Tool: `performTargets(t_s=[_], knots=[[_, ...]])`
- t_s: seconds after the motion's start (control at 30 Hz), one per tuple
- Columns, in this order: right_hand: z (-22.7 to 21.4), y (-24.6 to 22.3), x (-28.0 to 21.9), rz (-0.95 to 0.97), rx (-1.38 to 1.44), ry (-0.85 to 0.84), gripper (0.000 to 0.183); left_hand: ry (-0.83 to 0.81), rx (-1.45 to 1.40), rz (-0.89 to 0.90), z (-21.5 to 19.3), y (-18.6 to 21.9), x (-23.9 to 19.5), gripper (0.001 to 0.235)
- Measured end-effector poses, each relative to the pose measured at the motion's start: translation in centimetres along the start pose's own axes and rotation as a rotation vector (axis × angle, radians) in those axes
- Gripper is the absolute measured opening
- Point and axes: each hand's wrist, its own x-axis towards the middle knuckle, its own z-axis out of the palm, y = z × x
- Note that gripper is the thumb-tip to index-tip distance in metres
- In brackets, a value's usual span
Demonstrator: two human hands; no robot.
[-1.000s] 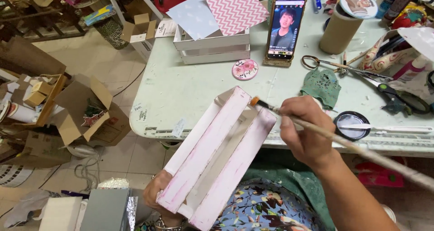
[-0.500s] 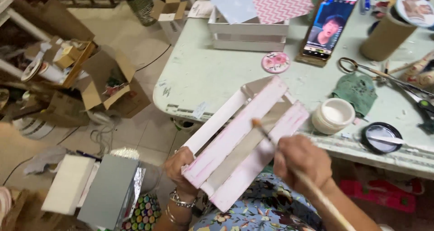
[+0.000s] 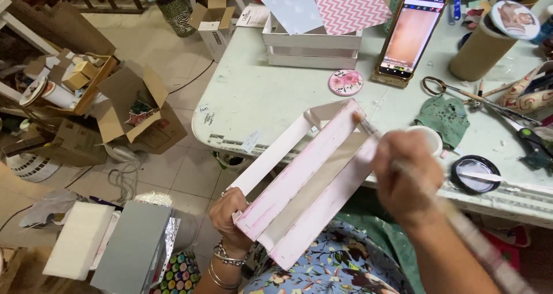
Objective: Painting the edges and interior surfaces of a small white wooden crate using a paintbrush and white paint.
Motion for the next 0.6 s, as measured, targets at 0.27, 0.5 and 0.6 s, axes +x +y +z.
performTargets(t_s=[0.27, 0.5, 0.6], knots=[[-0.3, -5.5, -0.7, -0.028, 0.639, -0.19, 0.013, -0.008, 0.006, -0.016, -0.1, 0.4, 0.3, 0.056], [-0.7, 2.3, 1.2, 0.145, 0.133, 0.041, 0.004, 0.006, -0.032, -0.013, 0.0, 0.2, 0.2, 0.057], [-1.8, 1.6, 1.2, 0.074, 0.051, 0.117, 0.002, 0.002, -0.005, 0.015, 0.2, -0.7, -0.4, 0.057]])
